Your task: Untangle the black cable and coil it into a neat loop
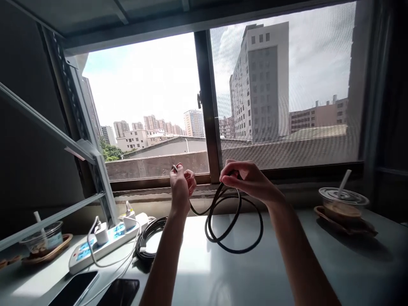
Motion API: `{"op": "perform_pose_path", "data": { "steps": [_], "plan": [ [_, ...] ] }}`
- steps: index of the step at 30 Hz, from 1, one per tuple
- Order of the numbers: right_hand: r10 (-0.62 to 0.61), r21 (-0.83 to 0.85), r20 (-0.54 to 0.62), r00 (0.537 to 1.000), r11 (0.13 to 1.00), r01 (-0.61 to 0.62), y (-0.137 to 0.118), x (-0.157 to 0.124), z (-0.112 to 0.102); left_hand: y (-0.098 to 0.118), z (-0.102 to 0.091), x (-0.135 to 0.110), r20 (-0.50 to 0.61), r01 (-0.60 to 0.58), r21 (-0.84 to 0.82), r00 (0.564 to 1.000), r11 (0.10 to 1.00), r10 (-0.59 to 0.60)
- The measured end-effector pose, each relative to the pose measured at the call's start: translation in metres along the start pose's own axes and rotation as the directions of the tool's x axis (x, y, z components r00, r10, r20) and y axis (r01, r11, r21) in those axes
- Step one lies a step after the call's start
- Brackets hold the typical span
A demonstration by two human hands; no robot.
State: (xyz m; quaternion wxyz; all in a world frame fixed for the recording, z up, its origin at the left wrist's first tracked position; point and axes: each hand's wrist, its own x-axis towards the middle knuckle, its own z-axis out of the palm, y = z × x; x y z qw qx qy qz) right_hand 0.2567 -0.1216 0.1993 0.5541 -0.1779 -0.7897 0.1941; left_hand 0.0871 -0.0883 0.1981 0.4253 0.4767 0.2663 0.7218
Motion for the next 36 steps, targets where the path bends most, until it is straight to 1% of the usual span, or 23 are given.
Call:
{"op": "perform_pose_path", "data": {
  "steps": [2, 4, 6, 9, 11, 12, 13, 14, 16, 17, 18, 19, 20, 21, 22, 24, 26, 28, 29, 31, 32, 34, 36],
  "plan": [
    [-0.091, 0.048, 0.001, 0.996, 0.995, 0.091, 0.003, -0.003, -0.014, -0.008, -0.005, 0.010, -0.098, -0.014, -0.021, 0.995, 1.000, 0.012],
    [-0.154, 0.086, -0.050, 0.987, 0.984, 0.158, 0.006, -0.007, -0.028, -0.010, -0.011, 0.019, -0.219, -0.059, -0.050, 0.975, 0.997, 0.047],
    [-0.188, 0.112, -0.143, 0.972, 0.972, 0.205, 0.007, -0.011, -0.039, -0.007, -0.017, 0.025, -0.326, -0.125, -0.087, 0.941, 0.988, 0.090],
    [-0.189, 0.156, -0.305, 0.934, 0.957, 0.244, 0.000, -0.016, -0.050, 0.004, -0.025, 0.028, -0.439, -0.237, -0.137, 0.885, 0.962, 0.155],
    [-0.160, 0.175, -0.414, 0.896, 0.952, 0.251, -0.007, -0.018, -0.053, 0.015, -0.028, 0.025, -0.478, -0.288, -0.141, 0.858, 0.947, 0.190],
    [-0.149, 0.153, -0.476, 0.867, 0.957, 0.248, -0.009, -0.019, -0.054, 0.021, -0.029, 0.023, -0.480, -0.304, -0.140, 0.853, 0.942, 0.204],
    [-0.146, 0.098, -0.539, 0.830, 0.967, 0.233, -0.010, -0.019, -0.055, 0.027, -0.030, 0.019, -0.461, -0.315, -0.145, 0.860, 0.938, 0.218],
    [-0.148, 0.019, -0.594, 0.791, 0.980, 0.197, -0.009, -0.019, -0.055, 0.032, -0.029, 0.014, -0.413, -0.318, -0.155, 0.881, 0.935, 0.231],
    [-0.158, -0.153, -0.677, 0.719, 0.986, 0.072, -0.005, -0.017, -0.054, 0.038, -0.025, 0.002, -0.238, -0.304, -0.181, 0.936, 0.935, 0.259],
    [-0.150, -0.205, -0.697, 0.701, 0.979, 0.005, -0.003, -0.016, -0.051, 0.040, -0.021, -0.005, -0.117, -0.294, -0.172, 0.954, 0.940, 0.277],
    [-0.127, -0.223, -0.704, 0.699, 0.974, -0.047, 0.000, -0.014, -0.048, 0.040, -0.017, -0.012, 0.007, -0.289, -0.136, 0.956, 0.948, 0.293],
    [-0.098, -0.212, -0.700, 0.707, 0.974, -0.075, 0.001, -0.013, -0.043, 0.039, -0.011, -0.020, 0.114, -0.294, -0.070, 0.947, 0.953, 0.300],
    [-0.073, -0.191, -0.687, 0.723, 0.978, -0.082, 0.002, -0.011, -0.038, 0.037, -0.006, -0.027, 0.193, -0.309, 0.015, 0.934, 0.951, 0.300],
    [-0.053, -0.167, -0.662, 0.748, 0.983, -0.078, 0.001, -0.009, -0.033, 0.034, -0.001, -0.034, 0.245, -0.323, 0.108, 0.925, 0.940, 0.289],
    [-0.034, -0.143, -0.629, 0.776, 0.987, -0.073, -0.002, -0.008, -0.027, 0.032, 0.004, -0.040, 0.271, -0.329, 0.196, 0.924, 0.924, 0.271],
    [0.019, -0.091, -0.569, 0.822, 0.992, -0.086, -0.010, -0.005, -0.015, 0.026, 0.010, -0.049, 0.284, -0.304, 0.323, 0.935, 0.896, 0.214],
    [0.099, -0.030, -0.498, 0.861, 0.991, -0.131, -0.019, -0.004, -0.004, 0.022, 0.012, -0.052, 0.312, -0.255, 0.378, 0.940, 0.890, 0.136],
    [0.148, 0.015, -0.407, 0.901, 0.988, -0.156, -0.027, -0.004, 0.005, 0.021, 0.010, -0.051, 0.339, -0.192, 0.374, 0.939, 0.907, 0.059],
    [0.155, 0.023, -0.341, 0.927, 0.987, -0.156, -0.030, -0.004, 0.009, 0.020, 0.009, -0.049, 0.351, -0.150, 0.350, 0.936, 0.925, 0.019],
    [0.147, 0.024, -0.177, 0.973, 0.989, -0.146, -0.033, -0.005, 0.015, 0.022, 0.007, -0.044, 0.378, -0.041, 0.259, 0.924, 0.965, -0.062],
    [0.140, 0.030, -0.089, 0.986, 0.990, -0.138, -0.034, -0.006, 0.017, 0.024, 0.005, -0.042, 0.391, 0.018, 0.207, 0.915, 0.978, -0.100],
    [0.122, 0.060, 0.073, 0.990, 0.990, -0.127, -0.036, -0.009, 0.017, 0.029, 0.003, -0.038, 0.417, 0.116, 0.124, 0.895, 0.986, -0.158],
    [0.125, 0.092, 0.173, 0.977, 0.985, -0.143, -0.037, -0.012, 0.014, 0.034, 0.000, -0.036, 0.432, 0.172, 0.089, 0.881, 0.981, -0.194]
  ]
}}
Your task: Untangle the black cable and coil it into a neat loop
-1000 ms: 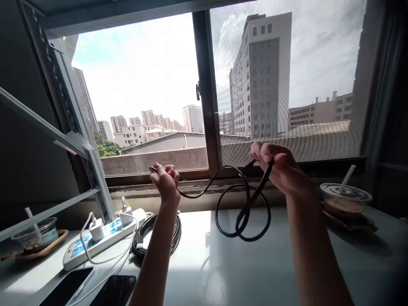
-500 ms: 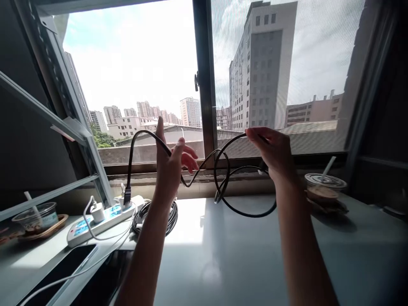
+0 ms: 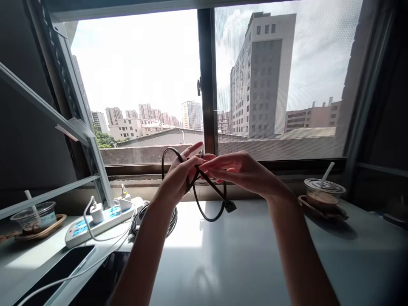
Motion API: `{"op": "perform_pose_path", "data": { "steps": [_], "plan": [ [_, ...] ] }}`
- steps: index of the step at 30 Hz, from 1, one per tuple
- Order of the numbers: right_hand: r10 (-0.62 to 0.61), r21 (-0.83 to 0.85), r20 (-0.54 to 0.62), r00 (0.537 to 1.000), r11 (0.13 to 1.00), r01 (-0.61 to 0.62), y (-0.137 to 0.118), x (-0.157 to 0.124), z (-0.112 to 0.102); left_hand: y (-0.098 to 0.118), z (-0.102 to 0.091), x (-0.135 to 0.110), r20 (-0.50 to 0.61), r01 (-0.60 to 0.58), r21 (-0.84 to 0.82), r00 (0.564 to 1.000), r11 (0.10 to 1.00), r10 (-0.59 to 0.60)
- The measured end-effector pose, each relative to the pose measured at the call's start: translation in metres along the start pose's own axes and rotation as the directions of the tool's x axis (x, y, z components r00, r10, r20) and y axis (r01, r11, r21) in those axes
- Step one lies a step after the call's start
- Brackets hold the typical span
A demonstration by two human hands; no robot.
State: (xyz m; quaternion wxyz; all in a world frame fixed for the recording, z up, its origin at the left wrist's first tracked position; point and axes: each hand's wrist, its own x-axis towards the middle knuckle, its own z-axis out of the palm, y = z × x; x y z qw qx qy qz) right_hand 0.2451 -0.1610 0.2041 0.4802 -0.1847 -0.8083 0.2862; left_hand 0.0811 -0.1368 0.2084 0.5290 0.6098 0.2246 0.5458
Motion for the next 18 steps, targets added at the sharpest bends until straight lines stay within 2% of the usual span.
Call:
{"op": "perform_pose_path", "data": {
  "steps": [2, 6, 9, 12, 14, 16, 18],
  "plan": [
    [0.036, -0.007, 0.011, 0.999, 0.999, -0.035, 0.000, -0.003, -0.004, 0.005, -0.005, -0.002, 0.046, 0.014, -0.017, 0.999, 1.000, -0.013],
    [0.104, -0.181, -0.158, 0.982, 0.975, -0.132, 0.006, -0.004, -0.010, 0.013, -0.016, -0.007, 0.130, -0.043, -0.023, 0.991, 0.999, 0.046],
    [0.044, -0.309, -0.212, 0.976, 0.945, -0.110, 0.012, -0.002, -0.010, 0.017, -0.019, -0.012, 0.151, -0.038, -0.056, 0.987, 0.998, 0.046],
    [-0.033, -0.379, -0.193, 0.981, 0.924, -0.043, 0.013, 0.000, -0.005, 0.020, -0.016, -0.017, 0.210, 0.063, -0.079, 0.977, 0.995, -0.045],
    [-0.066, -0.466, -0.223, 0.973, 0.883, -0.047, 0.013, 0.002, 0.000, 0.019, -0.012, -0.018, 0.257, 0.115, -0.058, 0.962, 0.992, -0.097],
    [-0.100, -0.536, -0.237, 0.966, 0.843, -0.044, 0.012, 0.003, 0.006, 0.016, -0.009, -0.019, 0.300, 0.110, -0.009, 0.949, 0.994, -0.102],
    [-0.111, -0.534, -0.206, 0.972, 0.845, -0.016, 0.012, 0.005, 0.011, 0.012, -0.010, -0.018, 0.337, 0.075, 0.046, 0.938, 0.996, -0.086]
  ]
}}
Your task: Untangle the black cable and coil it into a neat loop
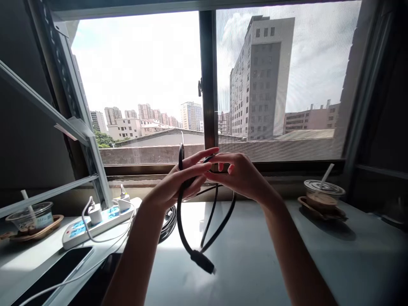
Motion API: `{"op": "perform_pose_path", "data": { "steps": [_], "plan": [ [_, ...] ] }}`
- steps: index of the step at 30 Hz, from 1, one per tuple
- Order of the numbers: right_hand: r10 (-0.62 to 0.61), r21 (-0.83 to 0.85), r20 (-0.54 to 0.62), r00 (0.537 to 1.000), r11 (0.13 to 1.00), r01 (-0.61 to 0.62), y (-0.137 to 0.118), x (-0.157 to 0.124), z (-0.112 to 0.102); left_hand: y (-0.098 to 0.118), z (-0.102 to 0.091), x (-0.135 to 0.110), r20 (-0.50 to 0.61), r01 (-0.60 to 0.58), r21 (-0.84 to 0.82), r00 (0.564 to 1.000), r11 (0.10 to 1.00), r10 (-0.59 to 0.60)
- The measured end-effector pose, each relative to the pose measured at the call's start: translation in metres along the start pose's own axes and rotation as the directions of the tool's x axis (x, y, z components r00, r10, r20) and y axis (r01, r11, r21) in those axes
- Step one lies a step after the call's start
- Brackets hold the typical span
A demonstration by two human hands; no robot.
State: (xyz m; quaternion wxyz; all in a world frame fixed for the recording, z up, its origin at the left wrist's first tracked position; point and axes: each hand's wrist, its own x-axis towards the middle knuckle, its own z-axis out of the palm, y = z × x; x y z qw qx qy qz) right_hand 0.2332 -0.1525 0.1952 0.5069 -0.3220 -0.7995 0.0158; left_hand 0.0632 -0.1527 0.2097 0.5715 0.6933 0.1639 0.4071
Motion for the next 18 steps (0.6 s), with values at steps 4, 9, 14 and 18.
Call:
{"op": "perform_pose_path", "data": {
  "steps": [4, 9, 14, 18],
  "plan": [
    [-0.045, 0.011, -0.035, 0.998, 0.999, 0.046, 0.000, 0.002, 0.004, -0.001, -0.006, -0.004, 0.035, -0.021, 0.169, 0.999, 0.985, 0.015],
    [0.032, 0.111, -0.063, 0.998, 0.993, -0.024, 0.011, 0.004, -0.003, 0.009, -0.007, -0.011, -0.115, -0.027, 0.431, 0.990, 0.902, 0.085],
    [0.169, 0.178, -0.240, 0.956, 0.976, -0.127, 0.031, 0.006, -0.010, 0.012, -0.003, -0.005, -0.405, -0.074, 0.565, 0.843, 0.822, 0.354],
    [0.247, 0.262, -0.426, 0.870, 0.955, -0.142, 0.052, 0.005, -0.020, 0.007, -0.016, 0.002, -0.527, -0.023, 0.589, 0.747, 0.807, 0.406]
  ]
}}
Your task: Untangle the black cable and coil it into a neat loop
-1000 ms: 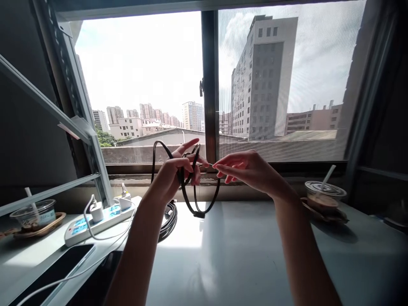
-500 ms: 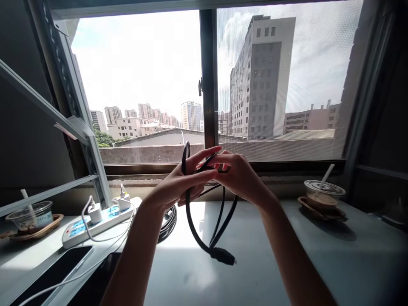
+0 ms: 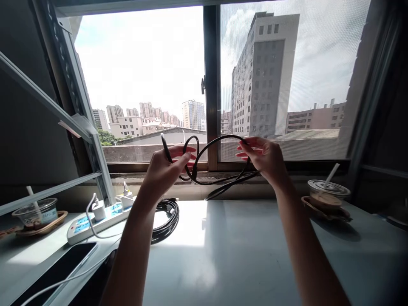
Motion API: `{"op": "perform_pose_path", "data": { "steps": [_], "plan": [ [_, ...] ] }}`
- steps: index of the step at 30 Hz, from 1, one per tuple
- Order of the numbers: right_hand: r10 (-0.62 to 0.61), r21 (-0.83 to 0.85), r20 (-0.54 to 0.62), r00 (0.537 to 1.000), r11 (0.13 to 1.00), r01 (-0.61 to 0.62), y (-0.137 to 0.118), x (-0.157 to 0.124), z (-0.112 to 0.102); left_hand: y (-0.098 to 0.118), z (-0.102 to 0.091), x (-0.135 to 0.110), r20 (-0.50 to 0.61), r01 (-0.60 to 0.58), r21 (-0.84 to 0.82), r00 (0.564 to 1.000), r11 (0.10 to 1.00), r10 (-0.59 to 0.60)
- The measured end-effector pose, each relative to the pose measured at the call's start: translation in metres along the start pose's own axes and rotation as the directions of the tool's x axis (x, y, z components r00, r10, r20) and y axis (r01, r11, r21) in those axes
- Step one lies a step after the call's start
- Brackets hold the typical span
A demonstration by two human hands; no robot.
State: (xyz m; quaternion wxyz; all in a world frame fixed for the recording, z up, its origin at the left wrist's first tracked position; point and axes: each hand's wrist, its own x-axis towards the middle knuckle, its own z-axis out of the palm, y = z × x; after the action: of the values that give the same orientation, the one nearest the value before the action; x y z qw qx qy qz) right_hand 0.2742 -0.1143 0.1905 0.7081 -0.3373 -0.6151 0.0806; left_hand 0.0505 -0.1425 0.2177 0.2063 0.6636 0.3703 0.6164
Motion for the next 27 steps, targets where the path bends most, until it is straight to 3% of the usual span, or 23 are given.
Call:
{"op": "perform_pose_path", "data": {
  "steps": [4, 7, 10, 13, 16, 20, 23, 27],
  "plan": [
    [0.035, 0.062, -0.201, 0.979, 0.998, -0.023, 0.020, 0.009, -0.020, -0.019, -0.012, 0.015, -0.092, 0.101, -0.035, 0.990, 0.994, -0.104],
    [0.083, 0.144, -0.204, 0.975, 0.988, -0.054, 0.032, 0.013, -0.034, -0.029, -0.019, 0.023, -0.148, 0.087, -0.134, 0.983, 0.987, -0.106],
    [0.093, 0.166, -0.243, 0.966, 0.985, -0.053, 0.038, 0.014, -0.043, -0.033, -0.017, 0.024, -0.284, -0.045, -0.186, 0.959, 0.982, -0.009],
    [0.146, 0.141, -0.219, 0.965, 0.983, -0.117, 0.036, 0.013, -0.046, -0.032, -0.010, 0.022, -0.460, -0.240, -0.139, 0.875, 0.961, 0.152],
    [0.195, 0.127, -0.145, 0.970, 0.976, -0.178, 0.027, 0.009, -0.046, -0.028, -0.005, 0.020, -0.543, -0.390, -0.103, 0.793, 0.915, 0.277],
    [0.220, 0.220, 0.101, 0.970, 0.946, -0.237, 0.003, 0.002, -0.040, -0.020, 0.001, 0.014, -0.544, -0.436, -0.199, 0.794, 0.877, 0.272],
    [0.199, 0.322, 0.324, 0.925, 0.896, -0.305, -0.018, -0.004, -0.030, -0.017, 0.011, 0.009, -0.542, -0.457, -0.228, 0.793, 0.860, 0.278],
    [0.239, 0.417, 0.511, 0.826, 0.771, -0.481, -0.034, -0.007, -0.015, -0.021, 0.027, 0.005, -0.558, -0.504, -0.226, 0.769, 0.834, 0.314]
  ]
}}
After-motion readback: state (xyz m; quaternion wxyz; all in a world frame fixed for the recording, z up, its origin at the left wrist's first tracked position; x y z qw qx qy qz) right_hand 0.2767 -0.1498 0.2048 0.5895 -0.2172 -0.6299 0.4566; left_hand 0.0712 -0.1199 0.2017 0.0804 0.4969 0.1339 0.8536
